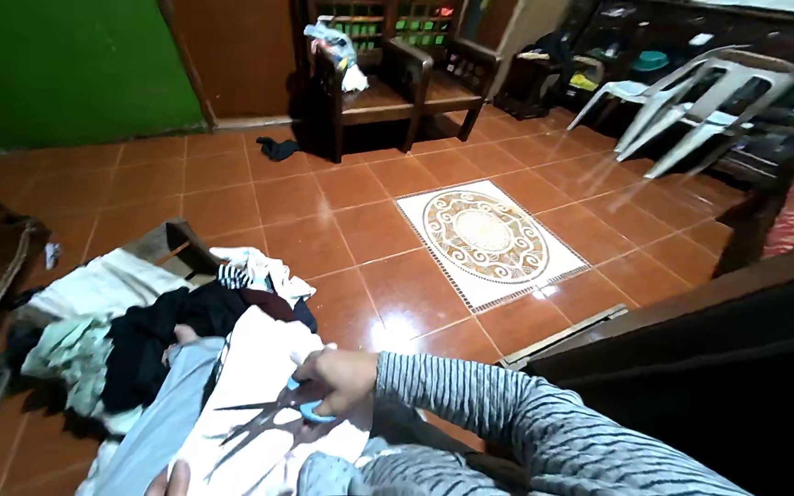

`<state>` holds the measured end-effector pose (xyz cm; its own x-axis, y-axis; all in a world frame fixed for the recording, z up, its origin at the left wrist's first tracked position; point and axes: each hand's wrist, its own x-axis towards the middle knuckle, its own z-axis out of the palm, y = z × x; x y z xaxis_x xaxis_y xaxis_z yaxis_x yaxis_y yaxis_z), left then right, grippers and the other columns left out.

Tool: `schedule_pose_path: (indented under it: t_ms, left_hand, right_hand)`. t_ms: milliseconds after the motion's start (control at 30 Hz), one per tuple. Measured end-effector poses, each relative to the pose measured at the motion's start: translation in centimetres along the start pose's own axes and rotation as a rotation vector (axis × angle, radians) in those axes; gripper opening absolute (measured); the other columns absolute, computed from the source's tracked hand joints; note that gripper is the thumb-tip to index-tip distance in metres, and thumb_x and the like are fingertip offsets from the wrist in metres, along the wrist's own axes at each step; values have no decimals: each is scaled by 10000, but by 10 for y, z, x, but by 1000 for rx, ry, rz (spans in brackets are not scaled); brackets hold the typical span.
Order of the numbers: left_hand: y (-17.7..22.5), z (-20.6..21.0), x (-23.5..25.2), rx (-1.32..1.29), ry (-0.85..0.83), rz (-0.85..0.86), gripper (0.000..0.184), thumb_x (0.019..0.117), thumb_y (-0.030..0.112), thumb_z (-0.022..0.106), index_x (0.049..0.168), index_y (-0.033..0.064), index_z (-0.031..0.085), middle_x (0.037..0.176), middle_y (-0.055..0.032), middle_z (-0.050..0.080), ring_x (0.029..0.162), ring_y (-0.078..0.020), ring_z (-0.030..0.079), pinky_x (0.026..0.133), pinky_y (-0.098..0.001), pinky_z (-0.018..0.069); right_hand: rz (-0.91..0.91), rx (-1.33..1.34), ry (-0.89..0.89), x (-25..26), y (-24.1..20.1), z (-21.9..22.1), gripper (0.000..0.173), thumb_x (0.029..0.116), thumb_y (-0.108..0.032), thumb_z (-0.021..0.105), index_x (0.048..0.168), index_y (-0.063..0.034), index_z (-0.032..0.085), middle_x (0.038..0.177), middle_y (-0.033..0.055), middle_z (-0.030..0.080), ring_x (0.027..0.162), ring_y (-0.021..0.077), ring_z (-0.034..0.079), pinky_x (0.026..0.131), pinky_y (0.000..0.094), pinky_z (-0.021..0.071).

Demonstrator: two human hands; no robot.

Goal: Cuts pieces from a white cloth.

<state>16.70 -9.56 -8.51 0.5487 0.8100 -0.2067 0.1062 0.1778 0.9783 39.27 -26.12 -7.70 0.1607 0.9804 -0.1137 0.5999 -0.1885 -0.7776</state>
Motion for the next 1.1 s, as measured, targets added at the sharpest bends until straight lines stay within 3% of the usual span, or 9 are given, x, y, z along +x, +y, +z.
schedule_pose_path:
  t_ms: [100, 167, 300, 533, 800, 1100]
  left_hand:
    - [-13, 1, 0, 8, 15, 82, 198, 1031, 124, 542, 1123, -24, 635, 937, 9, 709, 856, -58, 696, 812, -300, 610]
    - [-8, 8, -4, 2, -3, 129, 165, 1000, 76, 552, 1076, -29, 655, 914, 8, 713, 853, -60, 695, 819, -290, 605]
    - [-9, 13, -7, -108, -32, 108, 112, 964, 11, 580, 1028, -14, 668, 893, -3, 718, 849, -81, 694, 829, -307, 598]
    - [-14, 16, -7, -203, -66, 62, 131, 929, -38, 628, 1030, -3, 705, 882, -7, 721, 816, -69, 683, 802, -280, 592]
    - [-13, 19, -11, -130, -127, 201, 176, 882, -61, 691, 1052, -19, 704, 886, 12, 732, 786, -19, 677, 770, -219, 586]
    - [-10, 24, -14, -196, -94, 110, 187, 860, -100, 696, 1020, -3, 706, 880, 12, 731, 791, -33, 682, 776, -230, 590]
  right_hand:
    - [-71, -77, 132, 2, -7, 12, 404, 765, -207, 846, 1090, 4, 730, 1060, 201, 713, 1107, 402, 629, 988, 558, 486]
    - [-81, -86, 222, 1, -8, 19, 432, 747, -245, 835, 1077, 11, 727, 1058, 192, 716, 1103, 388, 636, 984, 542, 500]
    - [-6, -145, 230, -1, -3, 28, 500, 774, -357, 797, 1125, -7, 732, 1104, 161, 723, 1126, 374, 640, 965, 563, 517]
    - [-21, -247, 244, -1, 4, 29, 468, 741, -353, 798, 1033, 8, 741, 1019, 166, 733, 1040, 387, 668, 885, 557, 543]
    - [-85, -355, 235, 2, -12, 24, 435, 784, -410, 754, 972, -18, 747, 880, 114, 730, 889, 337, 683, 772, 518, 553]
    - [-94, -398, 185, 7, -18, 21, 445, 770, -408, 768, 945, -2, 721, 849, 132, 699, 864, 347, 675, 735, 504, 558]
